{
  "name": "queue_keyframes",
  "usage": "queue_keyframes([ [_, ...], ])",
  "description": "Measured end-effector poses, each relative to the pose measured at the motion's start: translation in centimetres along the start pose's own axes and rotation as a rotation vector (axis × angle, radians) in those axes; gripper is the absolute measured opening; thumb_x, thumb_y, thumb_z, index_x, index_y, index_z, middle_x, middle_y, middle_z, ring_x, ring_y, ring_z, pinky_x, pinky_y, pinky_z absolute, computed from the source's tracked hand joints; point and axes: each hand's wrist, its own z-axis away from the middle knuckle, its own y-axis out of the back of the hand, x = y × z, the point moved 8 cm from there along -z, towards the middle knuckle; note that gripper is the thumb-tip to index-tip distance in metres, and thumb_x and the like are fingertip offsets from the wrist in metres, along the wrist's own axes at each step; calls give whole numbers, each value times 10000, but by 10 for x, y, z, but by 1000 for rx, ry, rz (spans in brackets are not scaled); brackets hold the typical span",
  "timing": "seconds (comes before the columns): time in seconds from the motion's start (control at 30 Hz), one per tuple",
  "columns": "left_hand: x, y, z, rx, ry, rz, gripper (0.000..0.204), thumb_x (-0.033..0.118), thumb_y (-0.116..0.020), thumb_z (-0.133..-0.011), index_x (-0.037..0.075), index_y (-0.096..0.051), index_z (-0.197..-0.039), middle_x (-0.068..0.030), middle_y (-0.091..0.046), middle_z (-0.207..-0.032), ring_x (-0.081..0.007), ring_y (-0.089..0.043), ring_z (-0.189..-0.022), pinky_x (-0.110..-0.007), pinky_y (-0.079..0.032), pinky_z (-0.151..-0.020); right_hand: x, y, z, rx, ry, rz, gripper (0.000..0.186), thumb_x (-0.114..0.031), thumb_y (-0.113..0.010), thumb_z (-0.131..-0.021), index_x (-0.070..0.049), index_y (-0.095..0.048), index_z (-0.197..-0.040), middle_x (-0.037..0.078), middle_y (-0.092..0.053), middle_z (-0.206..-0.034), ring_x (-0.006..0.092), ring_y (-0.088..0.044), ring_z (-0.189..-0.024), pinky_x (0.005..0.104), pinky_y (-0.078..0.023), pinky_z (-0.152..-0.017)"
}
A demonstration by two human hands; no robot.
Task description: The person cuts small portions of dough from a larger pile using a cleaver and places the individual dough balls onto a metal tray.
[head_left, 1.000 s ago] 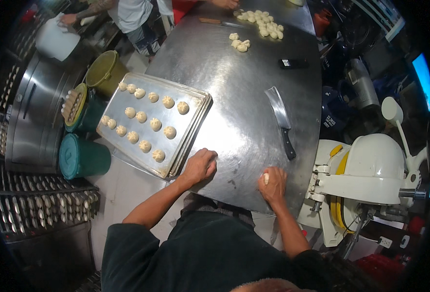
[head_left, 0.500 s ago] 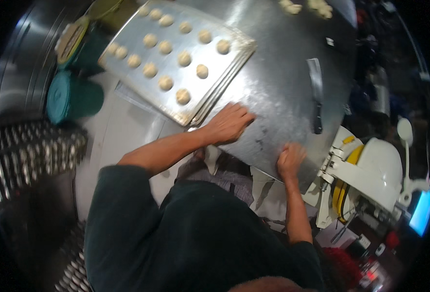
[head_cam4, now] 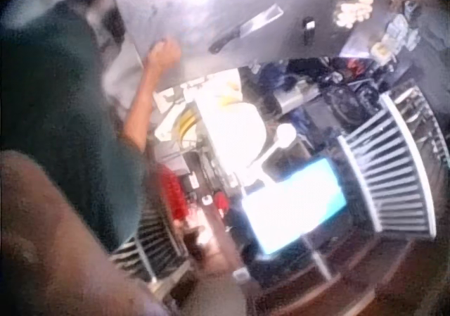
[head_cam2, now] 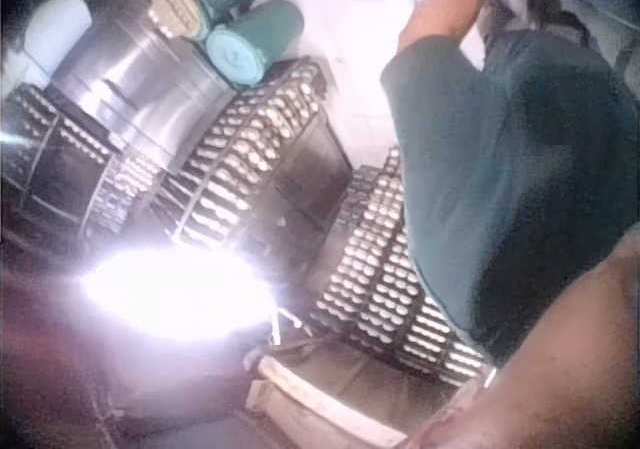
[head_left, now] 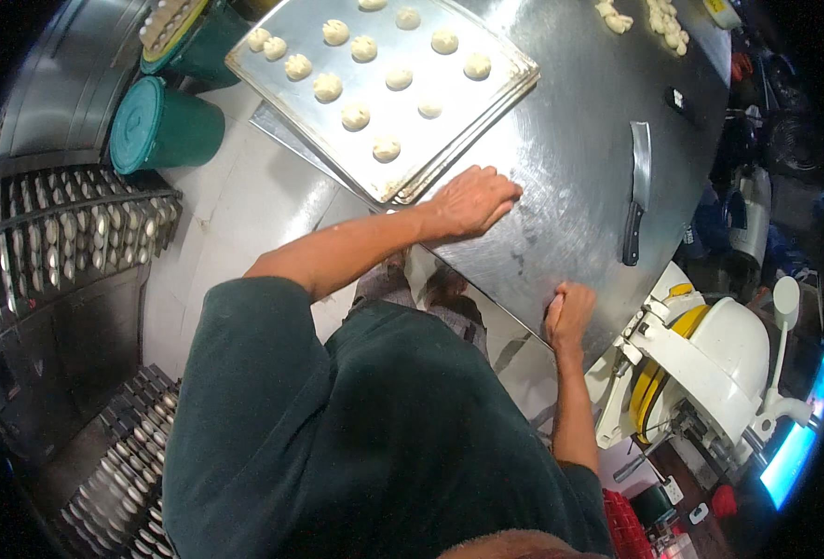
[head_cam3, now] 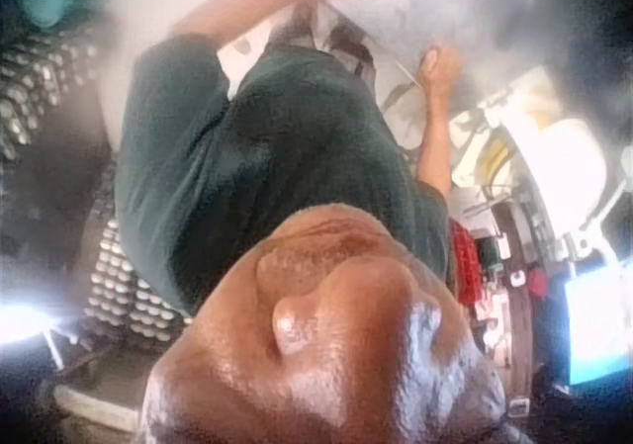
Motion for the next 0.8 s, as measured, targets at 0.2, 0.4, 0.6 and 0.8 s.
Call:
queue_keyframes([
  [0.2, 25, -18, -60, 66, -35, -203, 231, 170, -609, -961, 126, -637, -1186, -64, -638, -944, -260, -599, -920, -413, -447, -800, 25, 0, -106, 194, -171, 159, 245, -95, -582, -857, -73, -618, -1099, 140, -644, -1083, 368, -569, -1038, 514, -414, -909],
  [0.4, 39, -44, -61, -3, -68, -43, 255, 226, -642, -956, 85, -648, -1168, -145, -700, -919, -324, -656, -870, -458, -497, -816, 25, -3, -101, 194, -243, 55, 143, -173, -596, -914, -104, -634, -1033, 130, -639, -1043, 340, -575, -1013, 490, -406, -886],
  [0.6, 9, -8, -35, 13, 45, 2, 273, 212, -666, -965, 84, -648, -1206, -166, -695, -907, -341, -679, -871, -463, -529, -774, 15, 3, -19, 14, 53, 57, 207, -110, -591, -839, -84, -621, -1042, 124, -636, -1038, 340, -571, -1032, 490, -404, -906],
  [0.8, 21, -29, -87, 182, -76, -56, 180, 213, -624, -966, 105, -673, -1102, -145, -702, -872, -353, -683, -830, -494, -535, -758, 27, -4, -131, 203, -155, 66, 234, -81, -591, -820, -97, -621, -1051, 105, -647, -1031, 321, -589, -1040, 486, -415, -904],
])
